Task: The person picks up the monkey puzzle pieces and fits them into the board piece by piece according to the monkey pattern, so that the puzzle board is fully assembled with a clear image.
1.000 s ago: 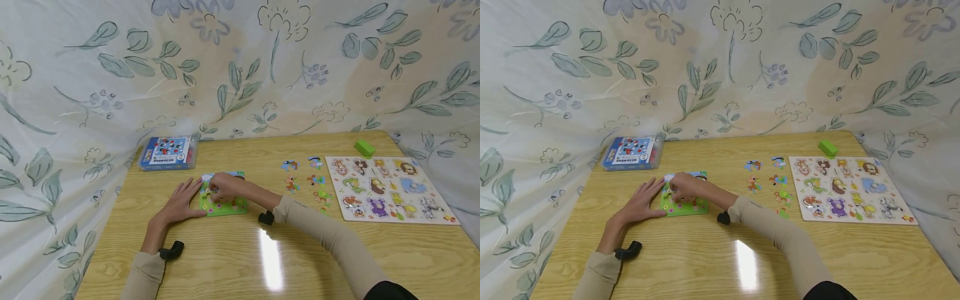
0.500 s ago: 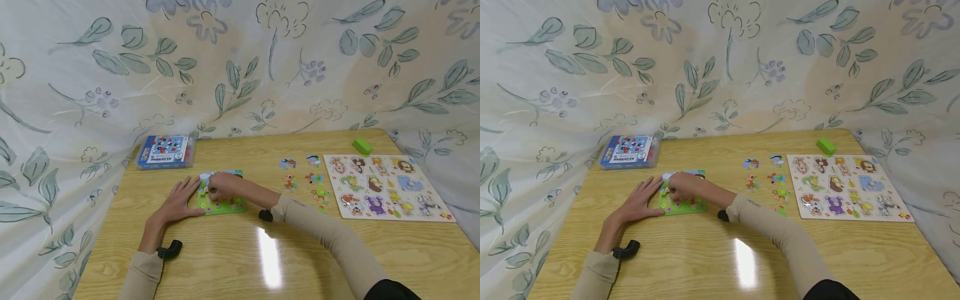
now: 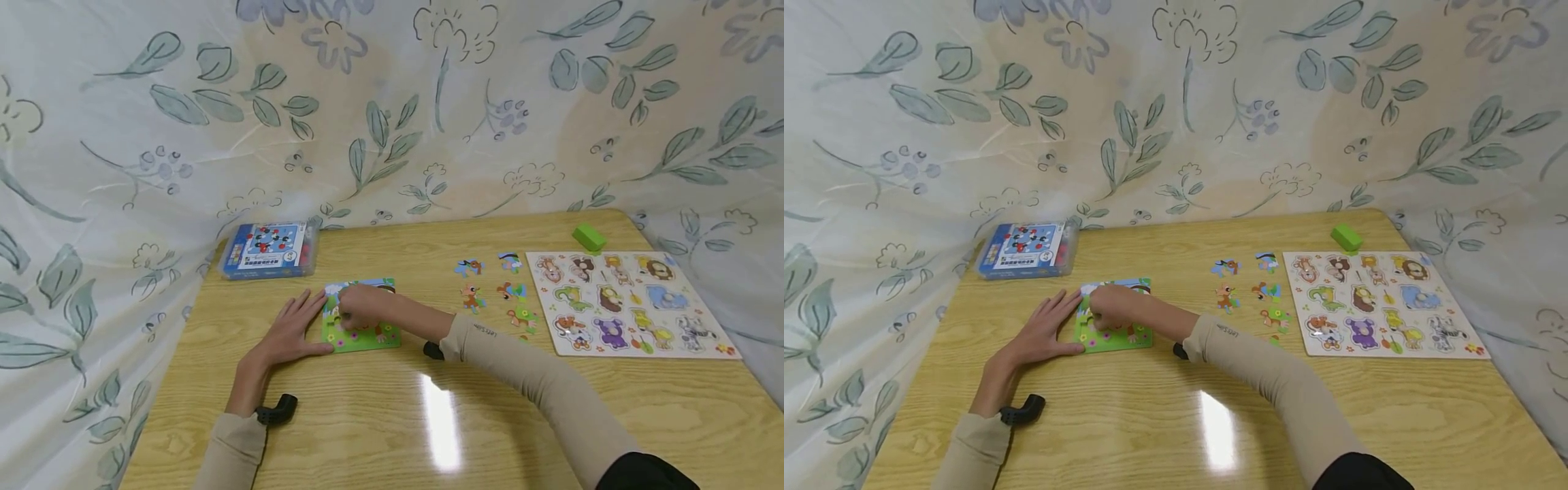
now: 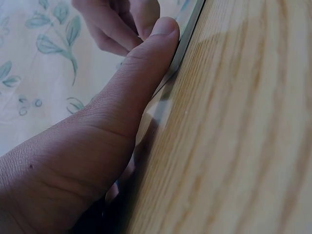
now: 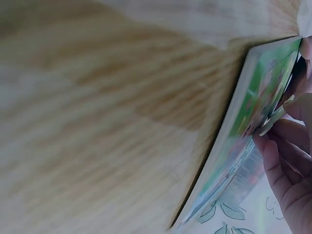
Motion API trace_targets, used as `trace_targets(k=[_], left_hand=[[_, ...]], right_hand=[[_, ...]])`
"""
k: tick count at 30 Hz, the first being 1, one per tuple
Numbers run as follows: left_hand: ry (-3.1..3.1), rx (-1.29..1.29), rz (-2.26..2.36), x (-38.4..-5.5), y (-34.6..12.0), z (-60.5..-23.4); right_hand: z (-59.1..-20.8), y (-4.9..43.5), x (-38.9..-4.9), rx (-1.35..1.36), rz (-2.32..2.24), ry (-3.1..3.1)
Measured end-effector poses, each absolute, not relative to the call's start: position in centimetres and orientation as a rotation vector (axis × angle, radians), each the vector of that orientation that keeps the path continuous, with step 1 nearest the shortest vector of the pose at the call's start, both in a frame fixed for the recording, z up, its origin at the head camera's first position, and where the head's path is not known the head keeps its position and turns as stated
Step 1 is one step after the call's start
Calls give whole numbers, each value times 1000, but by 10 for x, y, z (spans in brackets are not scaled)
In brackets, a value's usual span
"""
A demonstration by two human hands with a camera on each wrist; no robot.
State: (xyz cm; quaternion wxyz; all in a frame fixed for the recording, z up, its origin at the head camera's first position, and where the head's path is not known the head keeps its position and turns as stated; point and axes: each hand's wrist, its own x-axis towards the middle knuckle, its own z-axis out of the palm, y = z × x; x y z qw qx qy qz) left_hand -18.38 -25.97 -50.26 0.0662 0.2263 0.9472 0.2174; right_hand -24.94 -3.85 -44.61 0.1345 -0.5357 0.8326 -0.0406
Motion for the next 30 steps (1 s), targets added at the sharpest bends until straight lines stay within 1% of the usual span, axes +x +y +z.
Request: trace_targets(k=[13,20,30], left_hand=[[2858,670,647,-182,-262,-502],[2845,677,659,-180,-260,-503],[2864,678,657,-182,-259,-503]], right_hand=[[-448,-44,-245,-1593,-29,2463],[-451,-44,-241,-1730,130,2479],[-449,-47,-241,-1753,252,2497]])
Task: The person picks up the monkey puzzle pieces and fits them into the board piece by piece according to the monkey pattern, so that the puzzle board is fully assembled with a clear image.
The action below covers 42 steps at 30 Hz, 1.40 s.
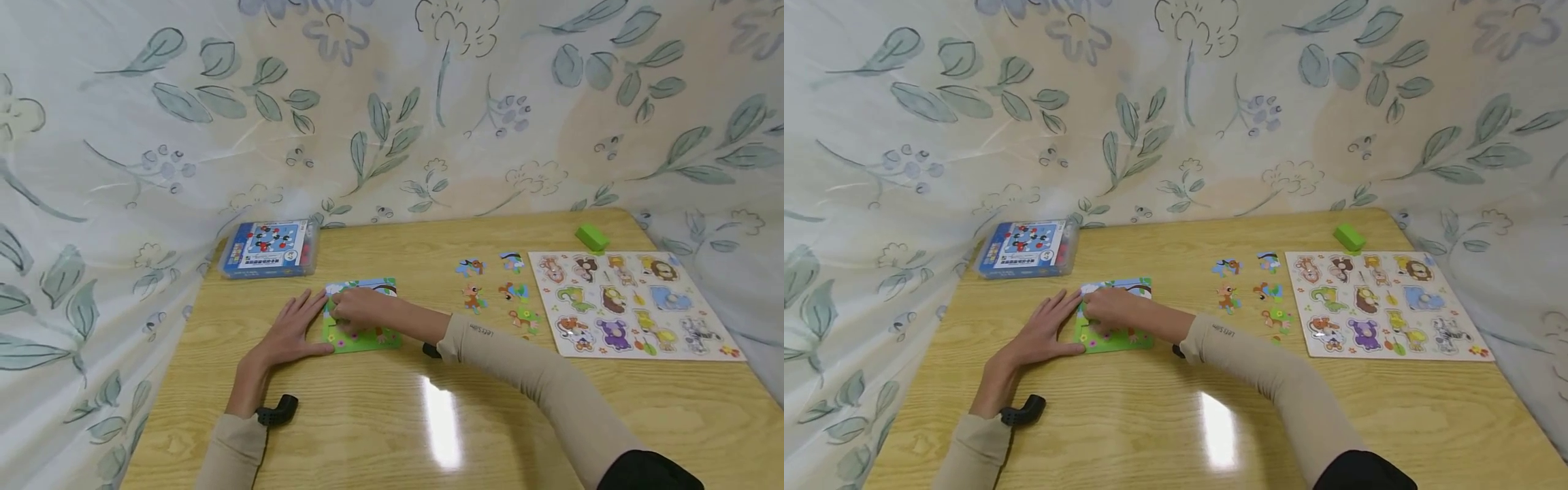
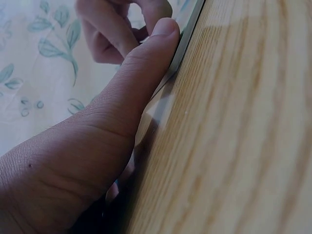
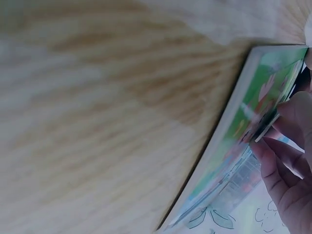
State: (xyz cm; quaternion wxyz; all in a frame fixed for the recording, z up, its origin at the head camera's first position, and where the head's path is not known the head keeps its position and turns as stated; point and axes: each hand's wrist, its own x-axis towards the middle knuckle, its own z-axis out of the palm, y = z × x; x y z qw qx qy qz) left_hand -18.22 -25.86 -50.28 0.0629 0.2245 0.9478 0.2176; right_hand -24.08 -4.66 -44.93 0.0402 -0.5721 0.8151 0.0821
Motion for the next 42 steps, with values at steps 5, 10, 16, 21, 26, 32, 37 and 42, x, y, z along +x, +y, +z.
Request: trace_targets(k=[5,10,16,21,26,32,37,42], left_hand=[[2843,688,678,-184,-255,-500],[2868,692,667,-187,-256,-499],[2884,705,662,-183,-259,-503],[2892,698,660,-177,-260,-507],[2898,727,663,-177,-259,-508],[2896,795,631,-180,-259,-509],[2898,808,576,-182,-259,-501],[2905,820,443,-190,-256,-490]], right_hand=[[-446,-43,-242,-1745,300,2486],[-443,-38,-244,-1776,321,2504],[-447,-31,-242,-1862,273,2512],[-456,-29,-235,-1870,182,2540],[-455,-27,-230,-1842,194,2565],[-454,-18,-226,-1703,130,2488],[-456,-7,-228,-1577,42,2397],[-455,-2,-231,-1631,62,2380]])
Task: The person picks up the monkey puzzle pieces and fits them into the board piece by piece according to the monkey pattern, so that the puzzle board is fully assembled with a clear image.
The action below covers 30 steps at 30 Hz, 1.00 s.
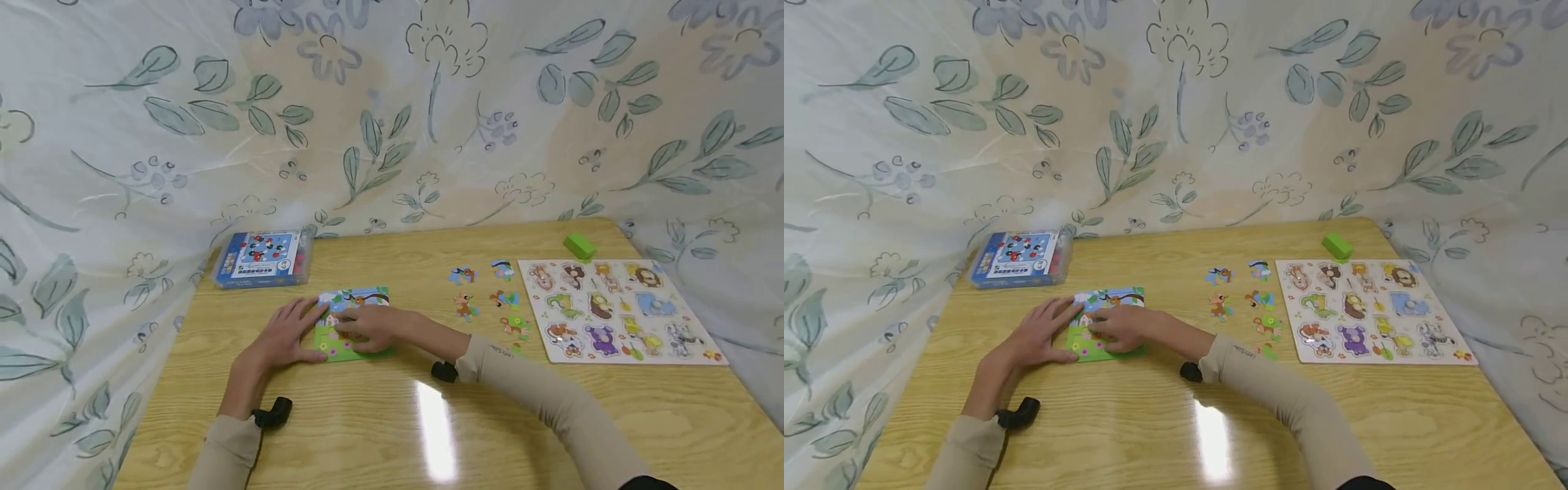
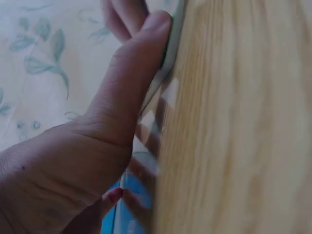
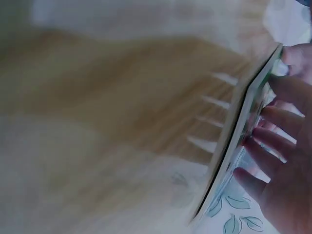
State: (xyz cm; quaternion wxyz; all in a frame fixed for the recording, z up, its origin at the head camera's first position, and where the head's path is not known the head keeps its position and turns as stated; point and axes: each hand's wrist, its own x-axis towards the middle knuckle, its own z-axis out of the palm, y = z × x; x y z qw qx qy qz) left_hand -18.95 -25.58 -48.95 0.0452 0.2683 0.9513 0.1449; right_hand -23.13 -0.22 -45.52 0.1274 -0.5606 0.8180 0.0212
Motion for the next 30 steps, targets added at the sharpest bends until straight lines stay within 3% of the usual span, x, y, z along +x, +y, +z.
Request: trace_targets(k=[9,17,24,30], left_hand=[[2879,793,375,-193,-248,-478],[2876,788,412,-191,-249,-482],[2883,792,451,-194,-254,-482],[2887,804,458,-194,-255,-482]], right_hand=[[-453,24,-233,-1627,-147,2377],[-440,133,-219,-1256,-732,2500],[-445,219,-201,-1051,-811,2623],[-451,248,-193,-1028,-765,2684]])
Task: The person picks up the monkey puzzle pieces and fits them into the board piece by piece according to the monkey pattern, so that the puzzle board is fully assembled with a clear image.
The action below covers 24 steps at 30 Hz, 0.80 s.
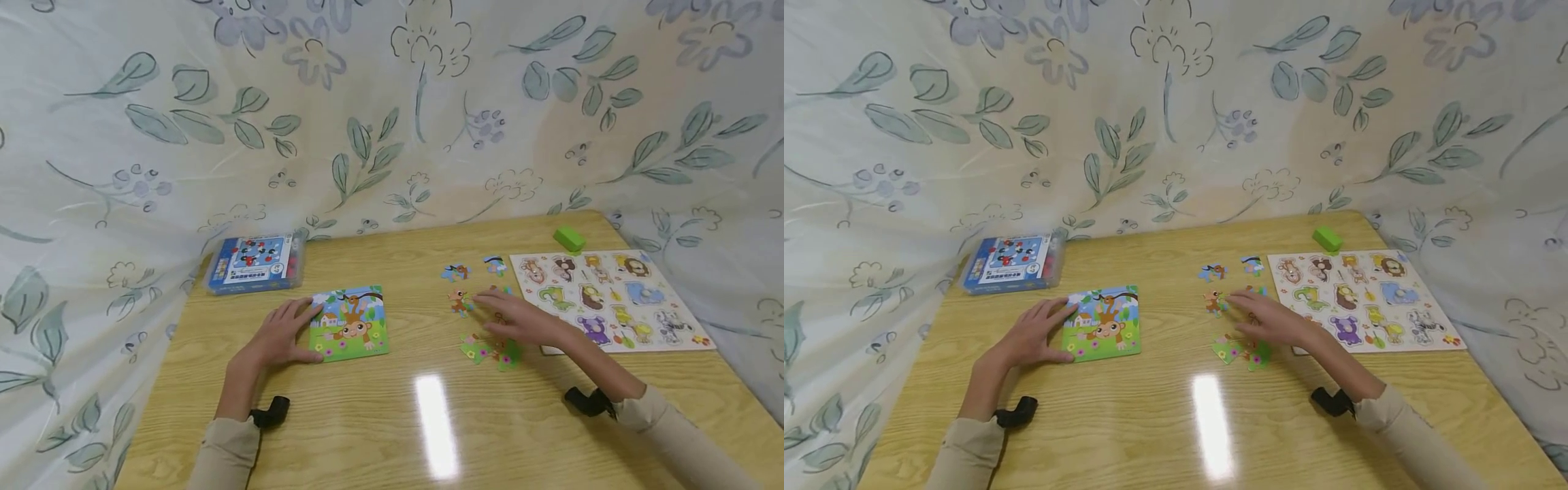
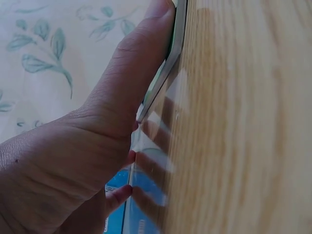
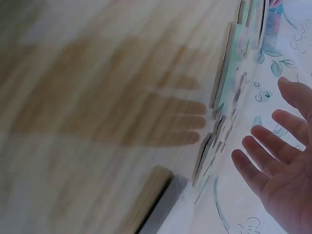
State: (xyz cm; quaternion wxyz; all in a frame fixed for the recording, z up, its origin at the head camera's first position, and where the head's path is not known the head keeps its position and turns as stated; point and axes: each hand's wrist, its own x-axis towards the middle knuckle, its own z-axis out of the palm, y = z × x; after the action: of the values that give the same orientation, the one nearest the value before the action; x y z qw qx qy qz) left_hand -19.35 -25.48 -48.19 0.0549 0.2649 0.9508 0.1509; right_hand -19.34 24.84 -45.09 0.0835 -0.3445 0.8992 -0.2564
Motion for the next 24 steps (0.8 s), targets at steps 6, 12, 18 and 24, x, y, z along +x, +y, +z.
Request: trace_targets(k=[6,12,18,24], left_hand=[[2892,821,478,-193,-257,-485],[2880,806,456,-195,-256,-487],[2879,801,461,-196,-257,-486],[2881,805,475,-195,-258,-485]], right_hand=[[-450,250,-197,-1022,-765,2667],[-448,245,-202,-1005,-763,2652],[-449,239,-199,-1030,-745,2647],[-449,233,-189,-1225,-594,2752]])
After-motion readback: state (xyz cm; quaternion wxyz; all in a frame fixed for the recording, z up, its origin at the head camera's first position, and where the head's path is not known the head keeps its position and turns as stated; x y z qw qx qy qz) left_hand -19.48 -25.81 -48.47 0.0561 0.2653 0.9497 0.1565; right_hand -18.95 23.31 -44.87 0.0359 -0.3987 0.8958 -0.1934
